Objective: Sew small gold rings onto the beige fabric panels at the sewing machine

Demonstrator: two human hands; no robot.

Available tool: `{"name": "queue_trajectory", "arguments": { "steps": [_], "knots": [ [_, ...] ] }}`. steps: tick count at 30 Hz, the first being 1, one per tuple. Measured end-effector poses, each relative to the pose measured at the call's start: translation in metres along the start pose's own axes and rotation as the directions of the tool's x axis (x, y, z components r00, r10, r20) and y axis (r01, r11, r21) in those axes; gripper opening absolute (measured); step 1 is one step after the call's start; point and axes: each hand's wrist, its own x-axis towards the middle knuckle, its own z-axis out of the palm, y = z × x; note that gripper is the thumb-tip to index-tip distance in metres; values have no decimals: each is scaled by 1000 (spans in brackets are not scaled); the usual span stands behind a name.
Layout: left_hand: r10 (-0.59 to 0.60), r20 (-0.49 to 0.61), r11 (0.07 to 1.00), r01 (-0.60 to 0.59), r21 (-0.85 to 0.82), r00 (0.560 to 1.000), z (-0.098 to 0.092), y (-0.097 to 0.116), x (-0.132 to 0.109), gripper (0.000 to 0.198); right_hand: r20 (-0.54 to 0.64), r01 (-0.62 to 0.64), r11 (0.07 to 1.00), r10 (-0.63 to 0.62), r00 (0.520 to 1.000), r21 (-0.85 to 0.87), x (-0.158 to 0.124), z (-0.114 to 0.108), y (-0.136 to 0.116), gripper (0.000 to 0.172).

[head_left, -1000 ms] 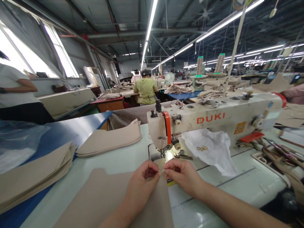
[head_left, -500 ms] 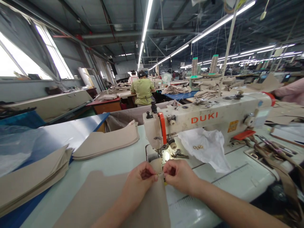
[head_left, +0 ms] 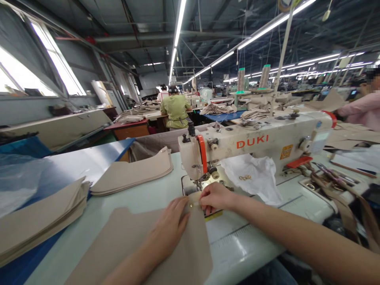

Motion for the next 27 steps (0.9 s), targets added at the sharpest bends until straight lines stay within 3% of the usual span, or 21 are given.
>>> {"name": "queue_trajectory", "arguments": {
  "steps": [8,11,17,23,27],
  "knots": [
    [21,-40,997,-18,74,999,2,7,-11,29,101,-72,994,80,992,-76,1,-5,-14,20],
    [103,-94,990,-93,107,990,4,11,-4,24,120,-87,990,100,988,-108,4,-6,-15,20],
    [264,-84,952,-246,180,961,9,19,17,21,111,-91,981,111,988,-171,10,-6,-13,16],
    [281,-106,949,-260,178,954,12,22,23,21,114,-67,965,99,989,-255,10,-7,-17,12],
    [271,-59,951,-258,173,961,11,23,27,20,98,-20,948,54,994,-318,9,-8,-18,12]
  ]
}}
